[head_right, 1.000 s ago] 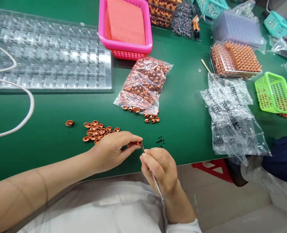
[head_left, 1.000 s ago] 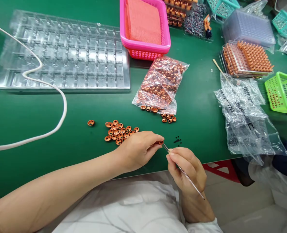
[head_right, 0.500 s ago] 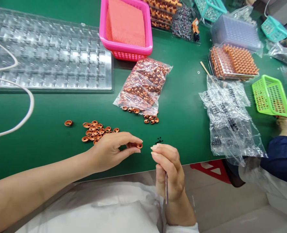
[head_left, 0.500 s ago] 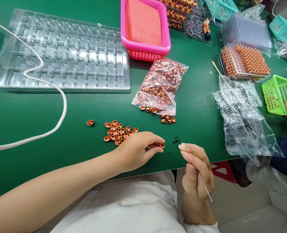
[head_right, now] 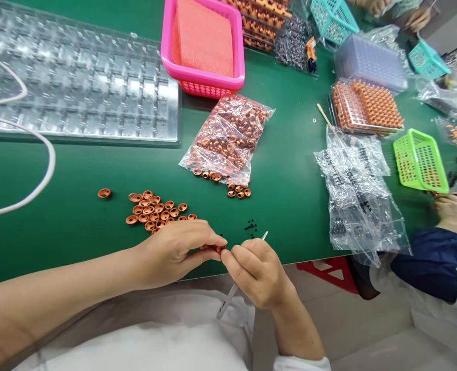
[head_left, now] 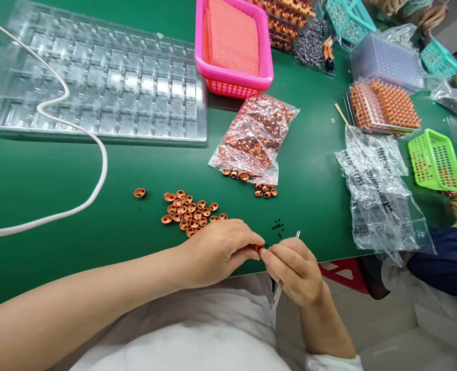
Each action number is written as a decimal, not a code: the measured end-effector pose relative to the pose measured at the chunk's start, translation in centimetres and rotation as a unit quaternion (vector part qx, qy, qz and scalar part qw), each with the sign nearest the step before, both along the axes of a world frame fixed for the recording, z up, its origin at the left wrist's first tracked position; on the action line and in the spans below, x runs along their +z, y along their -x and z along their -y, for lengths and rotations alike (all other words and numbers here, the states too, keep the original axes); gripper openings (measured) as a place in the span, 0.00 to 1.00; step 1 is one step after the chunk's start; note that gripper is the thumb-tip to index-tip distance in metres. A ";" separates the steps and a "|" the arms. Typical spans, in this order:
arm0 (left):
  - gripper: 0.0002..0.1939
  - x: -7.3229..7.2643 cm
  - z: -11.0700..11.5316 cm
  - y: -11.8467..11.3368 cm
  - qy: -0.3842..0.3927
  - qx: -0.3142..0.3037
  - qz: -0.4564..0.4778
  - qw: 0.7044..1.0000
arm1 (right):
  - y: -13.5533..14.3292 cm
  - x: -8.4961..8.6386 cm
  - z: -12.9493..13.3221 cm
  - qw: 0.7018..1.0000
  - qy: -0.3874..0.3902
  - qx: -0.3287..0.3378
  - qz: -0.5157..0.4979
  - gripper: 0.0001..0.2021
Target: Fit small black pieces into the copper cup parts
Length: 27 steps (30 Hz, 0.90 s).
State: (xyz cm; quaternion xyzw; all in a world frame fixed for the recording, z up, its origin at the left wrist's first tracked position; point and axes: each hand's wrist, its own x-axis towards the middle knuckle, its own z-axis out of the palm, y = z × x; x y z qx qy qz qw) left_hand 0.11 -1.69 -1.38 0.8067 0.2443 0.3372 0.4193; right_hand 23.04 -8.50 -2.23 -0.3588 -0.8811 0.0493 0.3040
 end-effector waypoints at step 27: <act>0.07 0.0 0.5 -0.1 0.002 -0.032 -0.003 0.999 | 0.3 2.8 -1.0 0.995 0.010 0.088 0.051 0.14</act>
